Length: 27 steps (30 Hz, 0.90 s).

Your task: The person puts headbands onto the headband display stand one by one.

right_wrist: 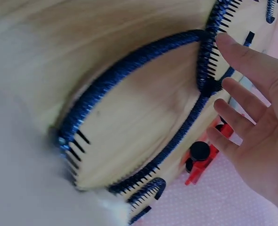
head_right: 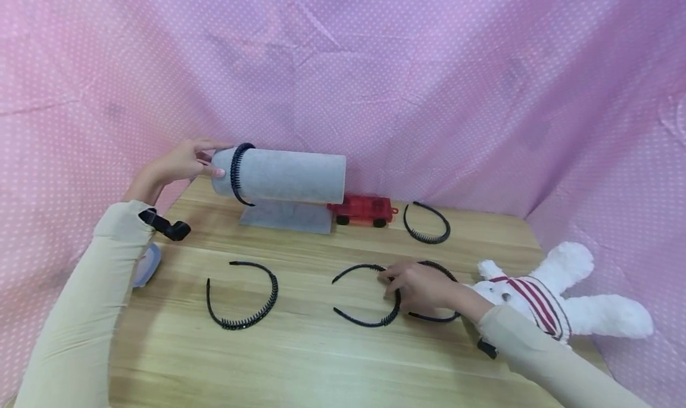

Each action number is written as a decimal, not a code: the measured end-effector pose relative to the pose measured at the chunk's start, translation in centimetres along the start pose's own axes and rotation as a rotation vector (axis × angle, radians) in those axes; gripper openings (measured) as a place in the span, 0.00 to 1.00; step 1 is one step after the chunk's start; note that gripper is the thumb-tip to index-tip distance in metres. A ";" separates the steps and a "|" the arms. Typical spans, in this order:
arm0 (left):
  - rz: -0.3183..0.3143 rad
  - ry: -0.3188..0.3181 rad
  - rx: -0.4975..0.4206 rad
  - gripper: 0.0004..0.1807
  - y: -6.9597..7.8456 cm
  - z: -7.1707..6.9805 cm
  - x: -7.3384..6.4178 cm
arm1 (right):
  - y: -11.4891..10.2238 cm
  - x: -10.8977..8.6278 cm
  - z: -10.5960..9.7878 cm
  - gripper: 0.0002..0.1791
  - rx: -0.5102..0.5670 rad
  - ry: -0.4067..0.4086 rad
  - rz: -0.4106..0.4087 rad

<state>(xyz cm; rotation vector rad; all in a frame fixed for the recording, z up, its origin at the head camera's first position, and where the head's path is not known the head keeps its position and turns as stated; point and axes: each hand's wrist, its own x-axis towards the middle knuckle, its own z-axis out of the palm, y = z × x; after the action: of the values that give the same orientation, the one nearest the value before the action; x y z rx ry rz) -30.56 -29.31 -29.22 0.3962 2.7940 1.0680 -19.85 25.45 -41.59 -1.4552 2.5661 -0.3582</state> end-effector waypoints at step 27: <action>-0.014 -0.006 -0.032 0.38 -0.3 0.1 0.3 | 0.3 1.0 1.6 0.15 0.028 0.124 -0.026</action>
<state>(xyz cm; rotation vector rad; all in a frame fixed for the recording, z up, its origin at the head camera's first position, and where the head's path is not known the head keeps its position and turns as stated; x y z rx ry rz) -30.91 -29.35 -29.49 0.3752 2.7661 1.1058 -20.21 24.57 -43.24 -1.5030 2.6273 -0.5018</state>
